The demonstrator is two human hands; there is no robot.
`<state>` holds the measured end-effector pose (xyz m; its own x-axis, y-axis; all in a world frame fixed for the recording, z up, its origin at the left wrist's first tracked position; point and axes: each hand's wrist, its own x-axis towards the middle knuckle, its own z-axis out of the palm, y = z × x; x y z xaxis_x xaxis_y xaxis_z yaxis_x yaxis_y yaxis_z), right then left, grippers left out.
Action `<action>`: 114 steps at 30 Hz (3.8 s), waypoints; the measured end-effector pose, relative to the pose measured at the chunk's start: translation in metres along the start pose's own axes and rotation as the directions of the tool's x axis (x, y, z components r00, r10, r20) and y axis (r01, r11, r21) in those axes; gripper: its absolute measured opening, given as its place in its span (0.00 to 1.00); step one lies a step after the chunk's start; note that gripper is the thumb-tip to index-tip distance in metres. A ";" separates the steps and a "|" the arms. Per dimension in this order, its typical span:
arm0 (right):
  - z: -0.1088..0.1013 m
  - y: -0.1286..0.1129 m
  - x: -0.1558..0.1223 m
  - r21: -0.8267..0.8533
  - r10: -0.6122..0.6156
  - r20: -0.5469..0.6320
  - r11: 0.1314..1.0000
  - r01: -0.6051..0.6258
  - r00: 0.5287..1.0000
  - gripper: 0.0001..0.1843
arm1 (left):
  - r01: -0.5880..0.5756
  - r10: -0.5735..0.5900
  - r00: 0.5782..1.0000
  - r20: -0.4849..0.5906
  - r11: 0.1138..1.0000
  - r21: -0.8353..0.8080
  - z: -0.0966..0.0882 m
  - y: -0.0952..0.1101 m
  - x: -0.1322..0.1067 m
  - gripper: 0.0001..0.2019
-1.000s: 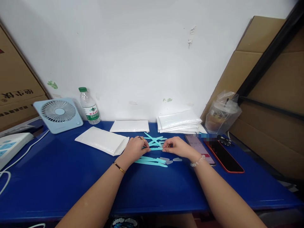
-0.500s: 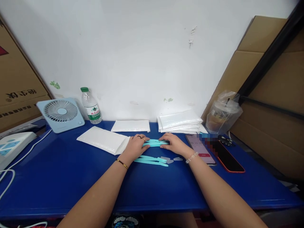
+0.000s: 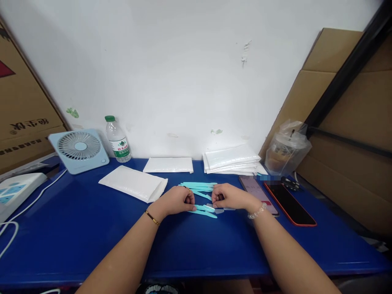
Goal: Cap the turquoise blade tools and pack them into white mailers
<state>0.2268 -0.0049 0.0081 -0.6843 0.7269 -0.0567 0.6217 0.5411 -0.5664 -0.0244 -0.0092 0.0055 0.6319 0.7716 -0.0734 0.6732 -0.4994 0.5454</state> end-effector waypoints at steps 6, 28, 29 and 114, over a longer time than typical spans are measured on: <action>-0.002 0.004 -0.002 -0.044 0.083 -0.041 0.995 -0.085 0.996 0.03 | 0.030 -0.033 0.999 -0.043 0.997 -0.075 0.005 -0.006 0.006 0.13; -0.004 -0.012 -0.002 0.201 0.094 -0.145 0.977 -0.064 0.985 0.07 | 0.005 -0.027 0.990 -0.138 0.988 -0.153 0.001 -0.007 0.007 0.12; -0.001 -0.013 0.000 0.198 0.083 -0.161 0.979 -0.050 0.983 0.07 | -0.001 -0.019 0.987 -0.160 0.992 -0.126 0.003 -0.006 0.009 0.11; 0.015 -0.003 0.015 0.132 0.125 -0.470 0.989 -0.070 0.874 0.11 | 0.042 0.027 0.923 -0.384 0.984 0.171 0.016 -0.016 0.012 0.31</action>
<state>0.2089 -0.0017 -0.0041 -0.3416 0.9014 0.2659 0.6126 0.4281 -0.6644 -0.0214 0.0020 -0.0171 0.4540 0.8500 0.2672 0.7551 -0.5262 0.3910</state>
